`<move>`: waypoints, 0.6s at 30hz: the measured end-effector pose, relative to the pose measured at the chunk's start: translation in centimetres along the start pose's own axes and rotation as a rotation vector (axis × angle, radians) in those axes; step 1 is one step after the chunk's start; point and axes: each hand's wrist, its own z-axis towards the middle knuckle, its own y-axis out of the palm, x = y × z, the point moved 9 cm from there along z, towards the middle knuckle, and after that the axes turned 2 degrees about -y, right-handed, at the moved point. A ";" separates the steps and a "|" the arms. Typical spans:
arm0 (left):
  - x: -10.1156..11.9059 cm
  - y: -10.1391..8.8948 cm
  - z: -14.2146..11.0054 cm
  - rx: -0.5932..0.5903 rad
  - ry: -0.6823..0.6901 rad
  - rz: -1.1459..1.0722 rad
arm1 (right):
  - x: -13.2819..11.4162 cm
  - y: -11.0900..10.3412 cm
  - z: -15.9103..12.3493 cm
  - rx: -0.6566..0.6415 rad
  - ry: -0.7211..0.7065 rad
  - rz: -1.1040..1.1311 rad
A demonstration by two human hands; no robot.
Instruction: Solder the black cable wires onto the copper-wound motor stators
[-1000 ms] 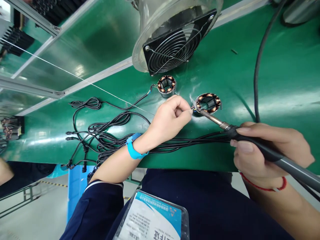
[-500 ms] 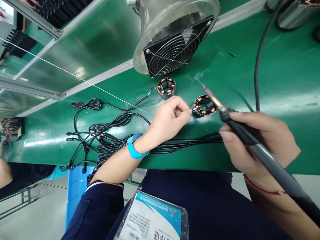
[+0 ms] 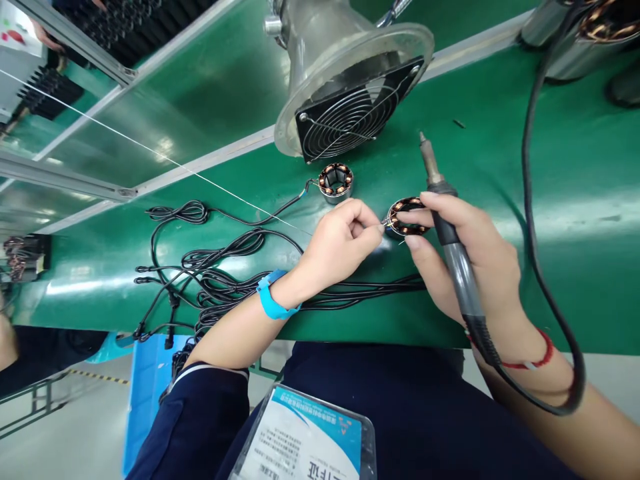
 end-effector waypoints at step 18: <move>4.6 0.3 -2.6 0.078 0.639 0.433 | -0.1 0.0 -0.1 0.116 0.004 0.012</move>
